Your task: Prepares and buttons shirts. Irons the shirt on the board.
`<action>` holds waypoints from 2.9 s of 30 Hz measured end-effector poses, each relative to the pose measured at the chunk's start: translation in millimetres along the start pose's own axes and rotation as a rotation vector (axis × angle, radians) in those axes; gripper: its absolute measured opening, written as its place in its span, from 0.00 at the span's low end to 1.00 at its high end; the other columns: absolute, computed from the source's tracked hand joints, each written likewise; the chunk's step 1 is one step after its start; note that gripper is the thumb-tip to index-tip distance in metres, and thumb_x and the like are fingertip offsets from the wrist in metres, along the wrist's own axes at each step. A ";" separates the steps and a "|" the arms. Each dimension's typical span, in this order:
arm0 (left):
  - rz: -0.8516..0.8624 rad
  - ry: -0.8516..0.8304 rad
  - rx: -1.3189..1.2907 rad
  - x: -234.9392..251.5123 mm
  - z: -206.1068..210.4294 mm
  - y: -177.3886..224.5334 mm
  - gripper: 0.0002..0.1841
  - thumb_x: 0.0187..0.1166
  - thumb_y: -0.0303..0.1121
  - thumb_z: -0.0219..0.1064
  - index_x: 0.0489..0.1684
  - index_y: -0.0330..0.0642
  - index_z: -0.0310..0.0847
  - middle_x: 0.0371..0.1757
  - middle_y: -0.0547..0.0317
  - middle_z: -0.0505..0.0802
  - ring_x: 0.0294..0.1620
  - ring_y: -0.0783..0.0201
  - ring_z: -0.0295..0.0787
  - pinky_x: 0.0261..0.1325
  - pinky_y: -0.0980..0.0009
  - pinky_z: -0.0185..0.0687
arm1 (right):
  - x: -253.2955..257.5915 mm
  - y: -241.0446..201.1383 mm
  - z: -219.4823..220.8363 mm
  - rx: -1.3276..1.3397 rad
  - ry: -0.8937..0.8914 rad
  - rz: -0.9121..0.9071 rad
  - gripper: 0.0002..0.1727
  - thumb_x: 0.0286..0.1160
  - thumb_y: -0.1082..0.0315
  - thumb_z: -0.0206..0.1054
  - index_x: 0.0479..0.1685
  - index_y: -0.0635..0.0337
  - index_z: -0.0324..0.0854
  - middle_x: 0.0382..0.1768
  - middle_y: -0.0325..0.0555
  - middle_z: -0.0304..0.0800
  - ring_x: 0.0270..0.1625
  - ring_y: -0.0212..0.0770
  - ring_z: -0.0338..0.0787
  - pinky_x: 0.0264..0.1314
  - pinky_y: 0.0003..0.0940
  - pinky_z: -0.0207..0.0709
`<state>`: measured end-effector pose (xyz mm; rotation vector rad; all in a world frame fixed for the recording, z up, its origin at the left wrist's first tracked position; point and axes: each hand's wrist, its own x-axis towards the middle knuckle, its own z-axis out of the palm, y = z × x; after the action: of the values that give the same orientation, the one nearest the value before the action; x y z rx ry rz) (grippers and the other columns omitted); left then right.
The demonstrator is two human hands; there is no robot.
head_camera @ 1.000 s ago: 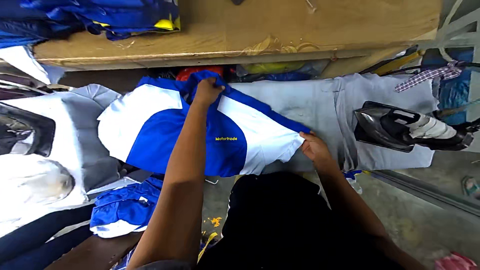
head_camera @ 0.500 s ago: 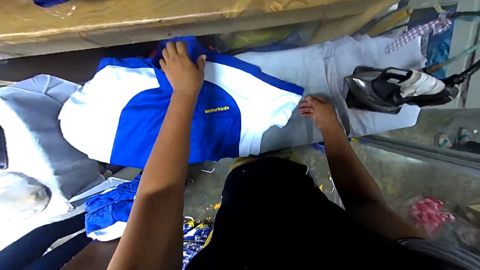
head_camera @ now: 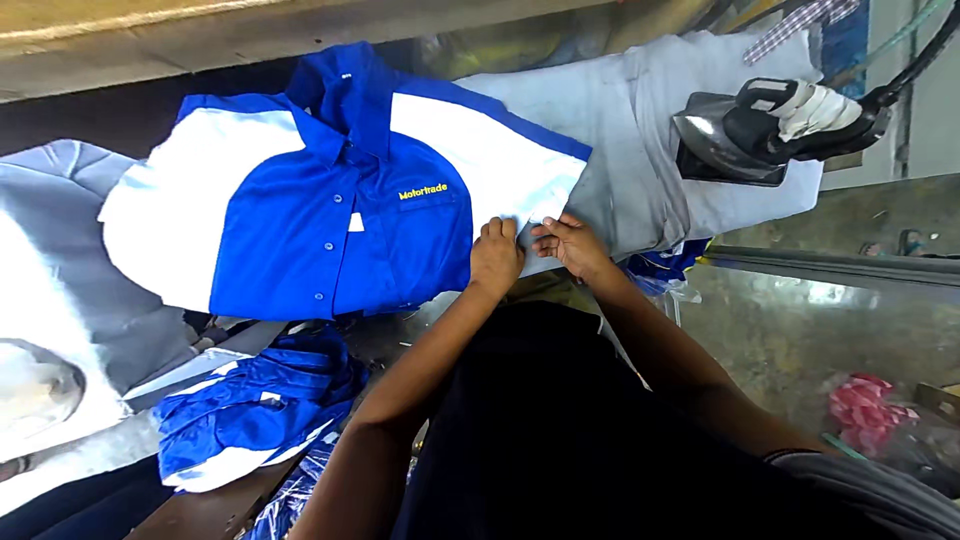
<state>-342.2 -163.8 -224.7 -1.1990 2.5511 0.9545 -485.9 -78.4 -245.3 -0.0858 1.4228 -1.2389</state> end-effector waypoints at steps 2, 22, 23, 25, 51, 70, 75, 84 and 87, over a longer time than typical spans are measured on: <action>0.030 0.015 0.025 -1.9 0.9 -5.4 0.18 0.81 0.25 0.63 0.67 0.26 0.79 0.68 0.27 0.83 0.70 0.30 0.82 0.63 0.39 0.82 | -1.1 -6.7 -5.4 -0.060 0.097 0.028 0.13 0.94 0.62 0.55 0.60 0.63 0.74 0.37 0.44 0.92 0.32 0.36 0.93 0.37 0.32 0.89; 0.460 -0.102 0.262 22.0 24.4 14.7 0.23 0.87 0.32 0.59 0.79 0.37 0.76 0.80 0.37 0.79 0.80 0.34 0.73 0.77 0.33 0.62 | -9.8 -41.9 -2.6 -1.039 0.365 -0.003 0.22 0.88 0.60 0.63 0.68 0.72 0.76 0.52 0.66 0.89 0.52 0.59 0.92 0.57 0.57 0.84; 0.440 -0.135 0.266 22.5 22.9 16.1 0.23 0.88 0.34 0.59 0.80 0.38 0.75 0.81 0.38 0.78 0.81 0.34 0.71 0.78 0.33 0.61 | -11.2 -44.7 -1.9 -1.074 0.390 -0.145 0.21 0.89 0.64 0.60 0.68 0.74 0.75 0.57 0.69 0.88 0.60 0.64 0.90 0.64 0.61 0.81; 0.431 -0.143 0.273 23.7 21.9 16.8 0.23 0.89 0.37 0.58 0.80 0.39 0.76 0.82 0.38 0.78 0.82 0.34 0.71 0.78 0.33 0.61 | 0.2 -43.5 1.7 -1.131 0.400 -0.493 0.18 0.88 0.71 0.56 0.66 0.75 0.80 0.63 0.69 0.87 0.67 0.64 0.88 0.71 0.57 0.79; 0.195 0.611 0.166 150.6 -56.9 -72.8 0.21 0.90 0.40 0.52 0.73 0.40 0.81 0.82 0.37 0.78 0.87 0.34 0.66 0.81 0.31 0.56 | 106.9 -20.0 -31.9 -1.605 0.231 -0.905 0.38 0.92 0.43 0.43 0.91 0.60 0.62 0.92 0.52 0.61 0.94 0.57 0.58 0.91 0.69 0.43; 0.578 0.163 0.141 15.4 43.0 -6.3 0.15 0.84 0.26 0.60 0.61 0.34 0.87 0.58 0.42 0.93 0.64 0.41 0.88 0.73 0.39 0.72 | 108.9 -37.6 -60.3 -1.679 0.023 -0.958 0.39 0.92 0.40 0.39 0.92 0.56 0.62 0.93 0.50 0.59 0.95 0.56 0.56 0.92 0.66 0.42; 0.471 0.126 0.128 21.6 42.6 10.0 0.20 0.89 0.37 0.58 0.70 0.38 0.84 0.55 0.37 0.91 0.62 0.36 0.87 0.74 0.36 0.68 | 109.8 -35.9 -59.4 -1.687 0.019 -0.943 0.39 0.92 0.40 0.39 0.92 0.56 0.61 0.94 0.49 0.57 0.96 0.55 0.54 0.92 0.67 0.41; 0.285 0.241 0.022 44.8 54.8 45.8 0.17 0.88 0.38 0.60 0.46 0.32 0.91 0.64 0.42 0.91 0.69 0.40 0.86 0.70 0.39 0.75 | 107.9 -39.7 -60.0 -1.671 0.005 -0.942 0.38 0.92 0.42 0.42 0.92 0.58 0.61 0.93 0.52 0.58 0.95 0.57 0.55 0.91 0.71 0.42; 0.194 0.305 0.057 52.2 59.7 57.7 0.16 0.86 0.37 0.61 0.54 0.34 0.89 0.56 0.39 0.93 0.62 0.37 0.88 0.66 0.38 0.77 | 107.9 -51.9 -77.6 -1.672 -0.076 -0.914 0.37 0.94 0.43 0.39 0.92 0.57 0.61 0.94 0.51 0.57 0.96 0.58 0.53 0.91 0.72 0.41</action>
<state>-426.4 -133.0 -264.5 -1.1775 2.9571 0.7792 -607.9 -125.9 -302.0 -2.0287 2.0389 -0.2896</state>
